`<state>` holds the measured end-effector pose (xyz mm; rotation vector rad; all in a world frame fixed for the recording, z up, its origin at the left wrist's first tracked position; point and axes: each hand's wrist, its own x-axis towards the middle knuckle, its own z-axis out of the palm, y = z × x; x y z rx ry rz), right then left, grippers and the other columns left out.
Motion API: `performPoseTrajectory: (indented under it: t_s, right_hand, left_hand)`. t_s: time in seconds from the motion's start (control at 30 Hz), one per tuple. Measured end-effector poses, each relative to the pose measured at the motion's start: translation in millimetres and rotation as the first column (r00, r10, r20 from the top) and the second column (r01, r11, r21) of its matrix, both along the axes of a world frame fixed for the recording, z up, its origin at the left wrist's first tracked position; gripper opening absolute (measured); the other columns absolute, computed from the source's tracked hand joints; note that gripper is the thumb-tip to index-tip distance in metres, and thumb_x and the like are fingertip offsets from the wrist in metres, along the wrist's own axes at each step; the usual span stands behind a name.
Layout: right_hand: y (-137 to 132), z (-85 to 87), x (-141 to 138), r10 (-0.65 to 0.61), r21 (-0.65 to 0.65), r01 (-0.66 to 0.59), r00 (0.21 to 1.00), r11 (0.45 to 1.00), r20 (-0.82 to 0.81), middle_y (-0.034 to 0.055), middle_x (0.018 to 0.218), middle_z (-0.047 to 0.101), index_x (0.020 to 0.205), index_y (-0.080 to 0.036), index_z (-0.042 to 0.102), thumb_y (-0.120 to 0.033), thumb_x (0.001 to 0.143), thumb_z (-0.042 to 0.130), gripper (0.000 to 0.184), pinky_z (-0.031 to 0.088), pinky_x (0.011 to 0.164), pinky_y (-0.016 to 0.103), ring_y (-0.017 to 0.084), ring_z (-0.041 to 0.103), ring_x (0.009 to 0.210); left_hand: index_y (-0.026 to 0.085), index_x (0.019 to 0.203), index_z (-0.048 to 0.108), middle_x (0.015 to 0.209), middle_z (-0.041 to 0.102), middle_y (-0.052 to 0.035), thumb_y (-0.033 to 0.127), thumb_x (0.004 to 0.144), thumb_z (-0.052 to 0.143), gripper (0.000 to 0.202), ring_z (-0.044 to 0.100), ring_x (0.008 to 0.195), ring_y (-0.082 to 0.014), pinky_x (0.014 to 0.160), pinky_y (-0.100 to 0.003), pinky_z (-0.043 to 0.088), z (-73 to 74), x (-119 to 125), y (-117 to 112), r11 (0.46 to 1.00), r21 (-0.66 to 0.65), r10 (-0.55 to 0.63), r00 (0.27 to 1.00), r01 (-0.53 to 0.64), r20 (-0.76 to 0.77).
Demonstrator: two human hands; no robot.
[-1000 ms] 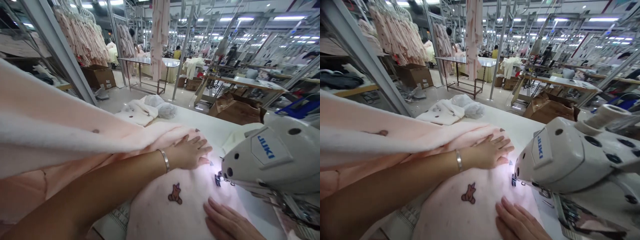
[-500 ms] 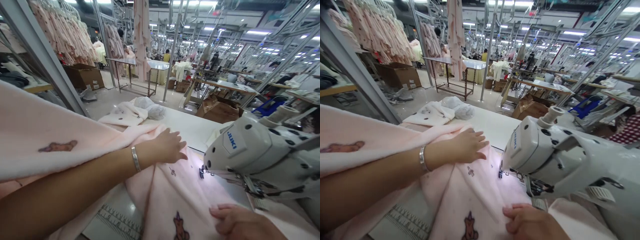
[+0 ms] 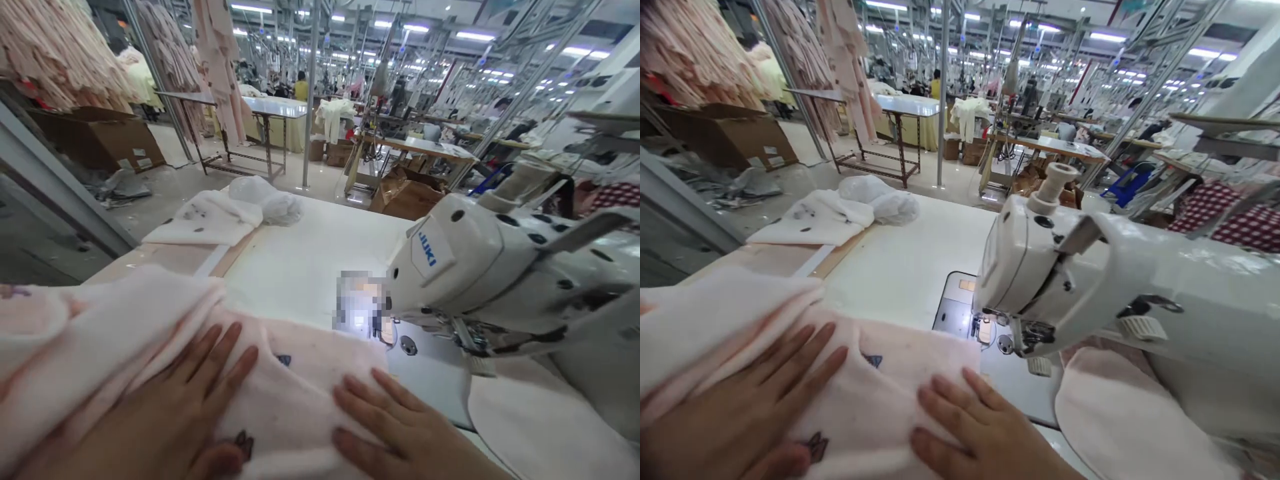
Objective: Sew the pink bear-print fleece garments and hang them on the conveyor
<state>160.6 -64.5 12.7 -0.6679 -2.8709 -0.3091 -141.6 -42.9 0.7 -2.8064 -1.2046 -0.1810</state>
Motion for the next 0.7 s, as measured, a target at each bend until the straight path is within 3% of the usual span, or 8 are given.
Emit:
performPoseTrajectory:
  t_s: [0.1, 0.2, 0.27, 0.33, 0.43, 0.5, 0.53, 0.7]
  right_hand:
    - [1, 2.9, 1, -0.04, -0.037, 0.038, 0.998, 0.999, -0.05, 0.0062, 0.134, 0.046, 0.128, -0.02, 0.047, -0.046, 0.09, 0.044, 0.046, 0.039, 0.1, 0.045, 0.025, 0.043, 0.123]
    - [-2, 2.9, 12, -0.048, -0.141, 0.046, 0.999, 0.989, -0.012, 0.0063, 0.137, 0.043, 0.129, -0.017, 0.044, -0.06, 0.087, 0.039, 0.061, 0.038, 0.101, 0.045, 0.024, 0.04, 0.126]
    - [-10, 2.4, 33, -0.17, -0.134, 0.171, 0.985, 0.976, 0.015, 0.0083, 0.134, 0.046, 0.131, -0.016, 0.042, -0.055, 0.087, 0.043, 0.059, 0.042, 0.098, 0.042, 0.024, 0.04, 0.126]
    - [-20, 2.1, 57, -0.323, -0.087, 0.32, 0.946, 0.943, -0.019, 0.007, 0.131, 0.051, 0.131, -0.018, 0.043, -0.042, 0.088, 0.049, 0.049, 0.044, 0.095, 0.038, 0.023, 0.044, 0.123]
    - [-31, 2.9, 75, -0.403, -0.092, 0.393, 0.905, 0.915, -0.135, 0.0071, 0.118, 0.059, 0.12, -0.02, 0.051, -0.027, 0.085, 0.054, 0.037, 0.042, 0.091, 0.04, 0.024, 0.051, 0.112]
    - [-32, 4.0, 71, -0.41, -0.162, 0.384, 0.893, 0.909, -0.186, 0.008, 0.104, 0.061, 0.111, -0.019, 0.055, -0.021, 0.082, 0.054, 0.029, 0.042, 0.084, 0.042, 0.023, 0.055, 0.098]
    - [-31, 4.7, 66, -0.42, -0.201, 0.383, 0.886, 0.902, -0.196, 0.0077, 0.097, 0.06, 0.108, -0.018, 0.055, -0.019, 0.081, 0.054, 0.027, 0.042, 0.079, 0.041, 0.022, 0.055, 0.09]
    - [-23, 5.5, 40, -0.489, -0.332, 0.408, 0.847, 0.85, -0.21, 0.0031, 0.08, 0.055, 0.105, -0.02, 0.056, -0.022, 0.081, 0.056, 0.024, 0.033, 0.065, 0.034, 0.018, 0.047, 0.073]
  left_hand:
    - [0.02, 0.139, 0.034, 0.143, 0.032, -0.0109, 0.056, 0.088, 0.037, 0.063, 0.031, 0.13, -0.0322, 0.105, -0.047, 0.025, 4.4, 24, 22, 0.996, -0.022, -0.086, 0.996, 0.086, -0.007]
    - [0.017, 0.139, 0.031, 0.144, 0.029, -0.0144, 0.057, 0.09, 0.031, 0.063, 0.026, 0.132, -0.0337, 0.101, -0.051, 0.029, 5.2, 41, 47, 0.995, -0.071, -0.07, 0.997, 0.068, -0.03]
    - [0.015, 0.139, 0.032, 0.144, 0.028, -0.0169, 0.056, 0.09, 0.036, 0.064, 0.025, 0.131, -0.036, 0.099, -0.053, 0.028, 10.5, 46, 54, 0.996, -0.059, -0.065, 0.997, 0.063, -0.033]
    - [0.012, 0.132, 0.041, 0.139, 0.036, -0.0182, 0.046, 0.09, 0.044, 0.054, 0.032, 0.127, -0.0359, 0.096, -0.051, 0.031, 21.0, 55, 52, 0.997, -0.042, -0.068, 0.997, 0.069, 0.023]
    - [0.016, 0.099, 0.059, 0.105, 0.06, -0.0089, 0.024, 0.087, 0.051, 0.017, 0.054, 0.094, -0.0256, 0.079, -0.039, 0.041, 36.2, 85, 42, 0.973, -0.148, -0.157, 0.98, 0.174, 0.12]
    - [0.018, 0.079, 0.057, 0.081, 0.059, -0.0026, 0.021, 0.082, 0.057, 0.004, 0.052, 0.072, -0.0207, 0.067, -0.035, 0.04, 38.6, 108, 37, 0.936, -0.234, -0.239, 0.962, 0.264, 0.132]
    - [0.019, 0.075, 0.055, 0.076, 0.057, -0.0012, 0.021, 0.079, 0.061, 0.008, 0.05, 0.068, -0.0201, 0.064, -0.034, 0.039, 37.2, 117, 36, 0.918, -0.257, -0.276, 0.952, 0.303, 0.135]
    - [0.019, 0.075, 0.046, 0.079, 0.054, 0.0013, 0.009, 0.077, 0.057, 0.015, 0.046, 0.073, -0.0165, 0.065, -0.03, 0.035, 24.2, 123, 35, 0.845, -0.307, -0.371, 0.894, 0.438, 0.252]
